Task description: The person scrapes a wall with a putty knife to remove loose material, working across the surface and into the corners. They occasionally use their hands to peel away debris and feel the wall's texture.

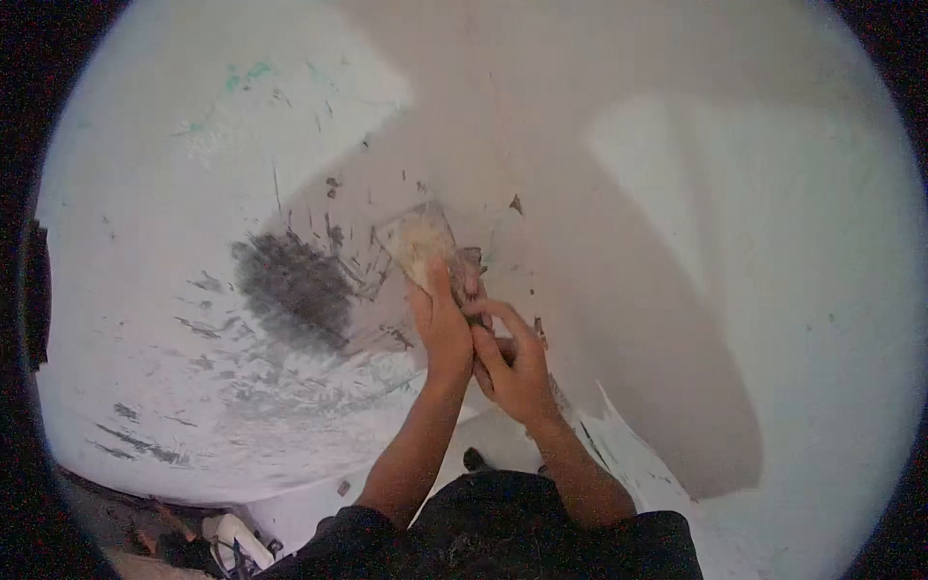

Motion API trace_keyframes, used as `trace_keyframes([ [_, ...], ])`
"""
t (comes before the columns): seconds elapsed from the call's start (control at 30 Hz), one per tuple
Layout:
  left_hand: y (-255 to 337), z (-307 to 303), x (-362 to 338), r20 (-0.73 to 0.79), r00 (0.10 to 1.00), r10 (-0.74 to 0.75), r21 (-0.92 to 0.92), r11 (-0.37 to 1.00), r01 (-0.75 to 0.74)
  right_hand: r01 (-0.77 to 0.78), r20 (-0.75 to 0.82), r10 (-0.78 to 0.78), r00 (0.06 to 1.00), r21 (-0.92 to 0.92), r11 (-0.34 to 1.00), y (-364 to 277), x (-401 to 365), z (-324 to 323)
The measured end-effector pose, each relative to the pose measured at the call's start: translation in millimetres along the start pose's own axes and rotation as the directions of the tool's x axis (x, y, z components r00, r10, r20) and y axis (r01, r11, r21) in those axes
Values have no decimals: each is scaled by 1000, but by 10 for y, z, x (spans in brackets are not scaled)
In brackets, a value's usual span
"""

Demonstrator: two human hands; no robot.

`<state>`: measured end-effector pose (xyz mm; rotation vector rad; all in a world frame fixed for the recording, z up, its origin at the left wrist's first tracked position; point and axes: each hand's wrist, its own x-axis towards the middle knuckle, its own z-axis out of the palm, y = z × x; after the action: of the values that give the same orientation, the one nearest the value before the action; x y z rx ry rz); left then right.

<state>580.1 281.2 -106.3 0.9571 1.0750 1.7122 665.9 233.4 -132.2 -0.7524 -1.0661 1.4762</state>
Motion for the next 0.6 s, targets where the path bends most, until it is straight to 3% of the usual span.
trace_keyframes([
  [0.1, -194, -280, -218, 31, 997, -65, -54, 996, 66, -71, 47, 71, 996, -13, 997, 167, -243, -30],
  [0.17, -342, -653, -358, 181, 972, -152, -13, 988, 157, -97, 81, 110, 991, -143, 985, 376, -432, -113],
  [0.2, -355, -758, -441, 102, 960, -259, -52, 963, 265, -62, 93, 85, 992, -228, 972, 462, -515, -153],
  [0.23, -380, -873, -532, 27, 930, -367, -99, 925, 367, -144, 102, 166, 981, -190, 971, 519, -608, -226],
  [0.3, -722, -1392, -644, 28, 865, -501, -110, 858, 501, -279, 166, 296, 941, -119, 953, 589, -782, -396],
  [0.37, -799, -1744, -850, 100, 760, -642, -270, 718, 642, -318, 225, 332, 916, -98, 943, 600, -922, -438],
  [0.43, -1157, -2225, -1036, 224, 611, -760, -383, 508, 772, -228, 319, 235, 918, -58, 972, 559, -990, -413],
  [0.47, -1288, -2331, -1184, 231, 621, -749, -388, 515, 765, -216, 326, 226, 918, -67, 974, 440, -955, -353],
  [0.5, -1411, -2409, -1317, 443, 567, -694, -541, 297, 787, 11, 367, 102, 925, -292, 956, 294, -894, -243],
  [0.53, -1473, -2423, -1366, 631, 523, -573, -615, 41, 787, 239, 432, -10, 902, -480, 844, 216, -846, -141],
  [0.57, -1414, -2304, -1391, 635, 531, -561, -617, 46, 786, 468, 505, -202, 839, -482, 740, 267, -768, -88],
  [0.6, -1256, -2101, -1471, 574, 542, -613, -595, 141, 791, 478, 514, -205, 833, -483, 734, 329, -705, -44],
])
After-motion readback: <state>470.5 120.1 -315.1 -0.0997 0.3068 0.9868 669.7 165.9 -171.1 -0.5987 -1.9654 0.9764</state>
